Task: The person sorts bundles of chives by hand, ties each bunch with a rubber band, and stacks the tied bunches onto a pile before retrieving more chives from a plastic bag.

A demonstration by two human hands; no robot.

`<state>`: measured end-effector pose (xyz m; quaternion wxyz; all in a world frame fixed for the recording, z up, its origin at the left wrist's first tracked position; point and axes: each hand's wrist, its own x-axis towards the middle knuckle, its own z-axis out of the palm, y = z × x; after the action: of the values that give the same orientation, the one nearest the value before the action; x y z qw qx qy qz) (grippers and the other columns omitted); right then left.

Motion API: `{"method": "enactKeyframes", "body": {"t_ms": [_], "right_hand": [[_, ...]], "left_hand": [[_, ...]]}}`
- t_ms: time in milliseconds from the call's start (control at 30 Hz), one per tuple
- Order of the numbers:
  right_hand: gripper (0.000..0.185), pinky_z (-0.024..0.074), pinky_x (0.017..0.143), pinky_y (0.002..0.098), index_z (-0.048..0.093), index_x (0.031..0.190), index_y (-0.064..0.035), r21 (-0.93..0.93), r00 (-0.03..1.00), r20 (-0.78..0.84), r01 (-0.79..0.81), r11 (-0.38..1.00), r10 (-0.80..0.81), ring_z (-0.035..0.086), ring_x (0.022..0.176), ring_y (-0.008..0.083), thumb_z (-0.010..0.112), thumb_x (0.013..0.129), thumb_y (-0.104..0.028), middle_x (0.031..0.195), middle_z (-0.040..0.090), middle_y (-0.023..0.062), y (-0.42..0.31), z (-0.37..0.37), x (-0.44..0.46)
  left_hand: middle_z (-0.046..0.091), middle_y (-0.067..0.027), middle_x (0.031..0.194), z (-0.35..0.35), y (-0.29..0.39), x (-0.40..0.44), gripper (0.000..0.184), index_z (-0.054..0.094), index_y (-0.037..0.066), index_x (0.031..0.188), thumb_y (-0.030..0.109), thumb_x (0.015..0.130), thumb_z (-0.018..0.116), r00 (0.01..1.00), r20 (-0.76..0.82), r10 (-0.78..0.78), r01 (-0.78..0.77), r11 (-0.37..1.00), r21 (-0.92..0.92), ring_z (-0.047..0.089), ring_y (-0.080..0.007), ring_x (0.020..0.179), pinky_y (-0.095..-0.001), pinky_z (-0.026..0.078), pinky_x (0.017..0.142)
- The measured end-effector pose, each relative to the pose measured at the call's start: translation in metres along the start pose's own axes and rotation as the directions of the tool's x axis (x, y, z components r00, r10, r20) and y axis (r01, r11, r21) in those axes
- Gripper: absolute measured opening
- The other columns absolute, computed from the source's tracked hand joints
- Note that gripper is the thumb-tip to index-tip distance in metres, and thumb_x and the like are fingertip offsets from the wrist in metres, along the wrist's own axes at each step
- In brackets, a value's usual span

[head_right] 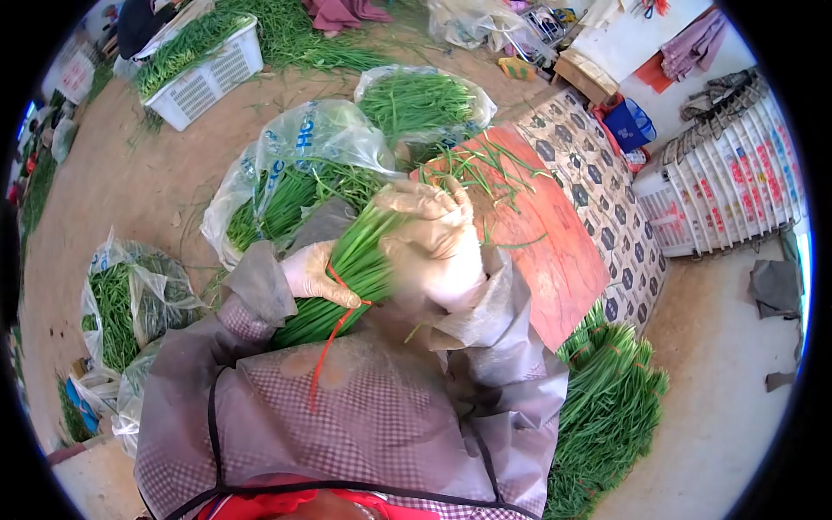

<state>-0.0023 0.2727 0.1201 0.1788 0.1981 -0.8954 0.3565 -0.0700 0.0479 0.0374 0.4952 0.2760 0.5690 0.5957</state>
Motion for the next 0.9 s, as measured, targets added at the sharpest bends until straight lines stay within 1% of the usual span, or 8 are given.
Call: {"method": "enactKeyframes", "body": {"t_ms": [133, 333, 433, 533, 667, 733, 800, 900], "right_hand": [[0.008, 0.0383, 0.098, 0.039, 0.069, 0.084, -0.0027, 0.455, 0.962, -0.223, -0.037, 0.89, 0.154, 0.06, 0.102, 0.0221, 0.064, 0.079, -0.006, 0.102, 0.067, 0.0126, 0.015, -0.046, -0.005], [0.012, 0.0458, 0.085, 0.0321, 0.067, 0.092, 0.0022, 0.118, 0.477, -0.833, -0.341, 0.933, 0.28, 0.061, 0.092, 0.0183, 0.062, 0.082, -0.001, 0.091, 0.066, 0.0124, 0.054, -0.168, -0.058], [0.033, 0.0455, 0.092, 0.0354, 0.065, 0.106, -0.0017, -0.373, 0.933, -0.115, -0.36, 0.855, 0.342, 0.061, 0.102, 0.0243, 0.074, 0.077, -0.015, 0.104, 0.065, 0.0148, 0.099, -0.165, -0.109], [0.085, 0.0389, 0.103, 0.0392, 0.041, 0.138, -0.0039, -0.185, 0.75, 0.353, -0.529, 0.828, 0.559, 0.049, 0.125, 0.0312, 0.083, 0.068, -0.029, 0.132, 0.052, 0.02, 0.063, -0.066, -0.074], [0.081, 0.0365, 0.104, 0.0406, 0.03, 0.141, 0.0027, 0.787, 0.983, 0.096, -0.169, 0.593, 0.154, 0.045, 0.125, 0.0305, 0.076, 0.078, -0.018, 0.134, 0.048, 0.0185, 0.025, 0.057, -0.036], [0.076, 0.038, 0.102, 0.0398, 0.032, 0.139, 0.0018, 0.949, 0.934, 0.083, -0.18, 0.258, 0.348, 0.049, 0.119, 0.0277, 0.075, 0.078, -0.013, 0.13, 0.05, 0.0145, 0.039, 0.082, -0.045], [0.078, 0.0382, 0.101, 0.0398, 0.034, 0.138, 0.001, 0.949, 0.936, 0.063, -0.164, 0.269, 0.347, 0.05, 0.118, 0.0261, 0.076, 0.075, -0.014, 0.13, 0.05, 0.0138, 0.038, 0.082, -0.044], [0.084, 0.0383, 0.1, 0.0399, 0.035, 0.137, 0.0021, 0.985, 0.88, 0.078, -0.142, 0.102, 0.468, 0.049, 0.117, 0.0278, 0.079, 0.07, -0.024, 0.128, 0.051, 0.0137, 0.029, 0.077, -0.045]], "left_hand": [[0.062, -0.0063, 0.117, -0.003, 0.004, -0.001, 0.075, 0.046, 0.002, 0.13, 0.017, 0.067, 0.085, 1.0, 0.009, 0.004, -0.004, 1.0, -0.03, 0.056, -0.015, 0.109, -0.0313, 0.042, 0.098], [0.062, -0.007, 0.117, -0.019, 0.015, -0.012, 0.078, 0.044, 0.001, 0.132, 0.017, 0.067, 0.085, 0.991, -0.114, 0.071, -0.074, 0.997, -0.024, 0.057, -0.0158, 0.109, -0.0323, 0.042, 0.098], [0.063, -0.008, 0.116, -0.028, 0.018, -0.015, 0.083, 0.043, 0.001, 0.133, 0.028, 0.066, 0.085, 0.934, -0.26, 0.246, -0.231, 0.969, 0.084, 0.058, -0.018, 0.107, -0.0323, 0.042, 0.097], [0.062, -0.0119, 0.117, -0.022, 0.039, -0.008, 0.091, 0.041, 0.002, 0.135, 0.041, 0.064, 0.084, 0.852, -0.408, 0.329, -0.135, 0.89, 0.436, 0.059, -0.0228, 0.109, -0.0331, 0.043, 0.096], [0.044, -0.0223, 0.136, 0.01, 0.062, -0.002, 0.102, 0.027, 0.002, 0.143, 0.042, 0.068, 0.082, 0.886, -0.234, 0.4, -0.119, 0.684, 0.72, 0.045, -0.0323, 0.126, -0.0374, 0.036, 0.104], [0.04, -0.0211, 0.139, 0.005, 0.067, -0.013, 0.102, 0.026, 0.002, 0.144, 0.041, 0.068, 0.082, 0.954, -0.158, 0.255, -0.032, 0.611, 0.791, 0.042, -0.032, 0.129, -0.0382, 0.034, 0.105], [0.039, -0.0179, 0.141, -0.015, 0.062, -0.017, 0.109, 0.022, 0.0, 0.145, 0.043, 0.067, 0.083, 0.996, -0.041, 0.075, -0.051, 0.911, 0.408, 0.037, -0.0272, 0.132, -0.04, 0.029, 0.109], [0.036, -0.017, 0.143, -0.035, 0.028, -0.012, 0.109, 0.023, -0.001, 0.145, 0.044, 0.066, 0.083, 0.957, -0.105, 0.272, -0.145, 0.755, 0.639, 0.032, -0.0256, 0.134, -0.0395, 0.026, 0.111]]}}
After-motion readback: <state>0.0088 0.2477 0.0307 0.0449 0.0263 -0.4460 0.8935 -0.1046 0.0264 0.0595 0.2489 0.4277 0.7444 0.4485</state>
